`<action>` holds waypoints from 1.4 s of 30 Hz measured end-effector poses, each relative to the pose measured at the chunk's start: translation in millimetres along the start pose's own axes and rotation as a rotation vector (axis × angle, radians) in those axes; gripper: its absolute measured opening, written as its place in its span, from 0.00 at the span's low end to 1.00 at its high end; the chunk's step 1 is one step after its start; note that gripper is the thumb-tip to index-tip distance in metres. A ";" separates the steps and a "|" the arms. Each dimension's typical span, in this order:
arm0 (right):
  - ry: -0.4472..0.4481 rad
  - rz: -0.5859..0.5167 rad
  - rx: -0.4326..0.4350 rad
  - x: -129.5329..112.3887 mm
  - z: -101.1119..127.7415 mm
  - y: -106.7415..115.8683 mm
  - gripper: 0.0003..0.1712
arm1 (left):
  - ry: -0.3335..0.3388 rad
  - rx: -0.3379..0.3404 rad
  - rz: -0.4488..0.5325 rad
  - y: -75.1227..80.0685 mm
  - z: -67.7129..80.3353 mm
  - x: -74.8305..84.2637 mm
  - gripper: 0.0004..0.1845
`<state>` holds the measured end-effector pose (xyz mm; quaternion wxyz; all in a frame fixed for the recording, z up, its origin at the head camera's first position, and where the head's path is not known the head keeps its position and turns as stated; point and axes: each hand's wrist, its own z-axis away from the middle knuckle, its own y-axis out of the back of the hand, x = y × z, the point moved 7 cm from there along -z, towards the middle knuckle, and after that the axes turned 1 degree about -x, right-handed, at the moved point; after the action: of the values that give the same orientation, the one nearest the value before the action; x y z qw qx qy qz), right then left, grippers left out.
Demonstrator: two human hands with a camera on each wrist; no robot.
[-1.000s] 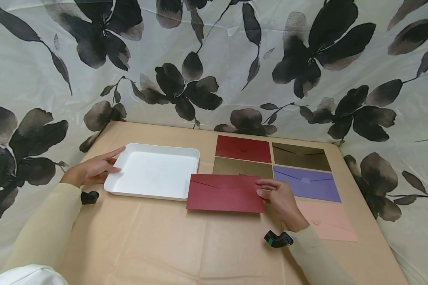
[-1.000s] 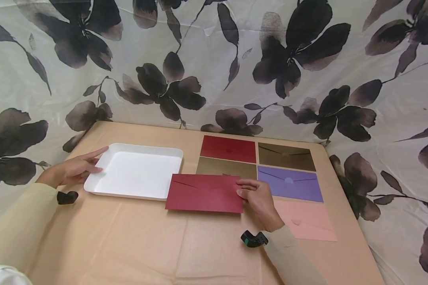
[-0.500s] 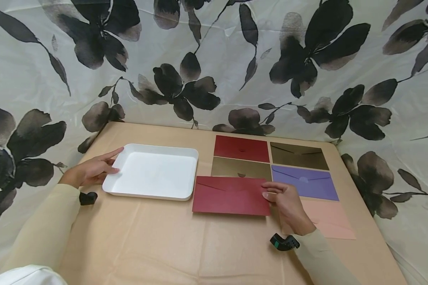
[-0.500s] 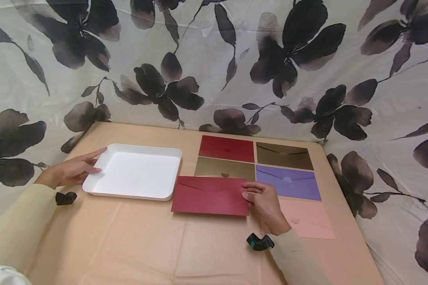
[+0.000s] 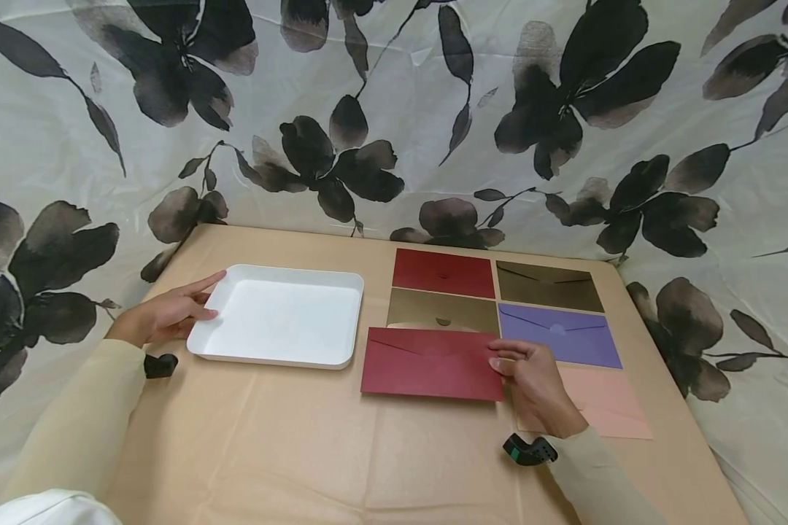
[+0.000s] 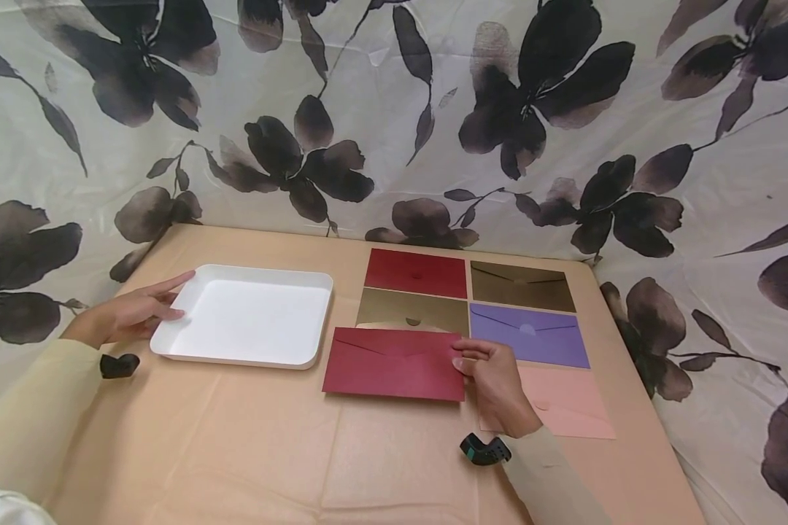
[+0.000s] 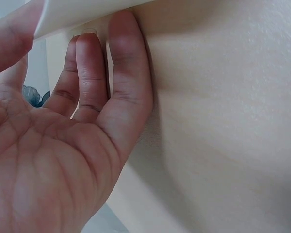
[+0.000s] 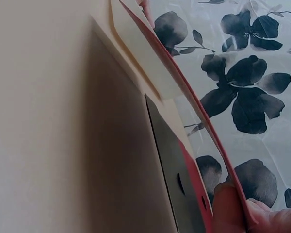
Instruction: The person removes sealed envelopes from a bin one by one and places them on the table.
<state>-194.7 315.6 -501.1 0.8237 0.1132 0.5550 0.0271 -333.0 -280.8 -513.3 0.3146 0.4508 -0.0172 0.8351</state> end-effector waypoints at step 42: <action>-0.054 0.111 0.037 24.2 8.7 13.9 0.20 | 0.003 0.002 -0.027 1.2 1.6 -0.2 0.53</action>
<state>-176.3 331.9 -516.9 0.8332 0.1598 0.5260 0.0596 -332.4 -282.4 -512.2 0.3253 0.4501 -0.0098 0.8315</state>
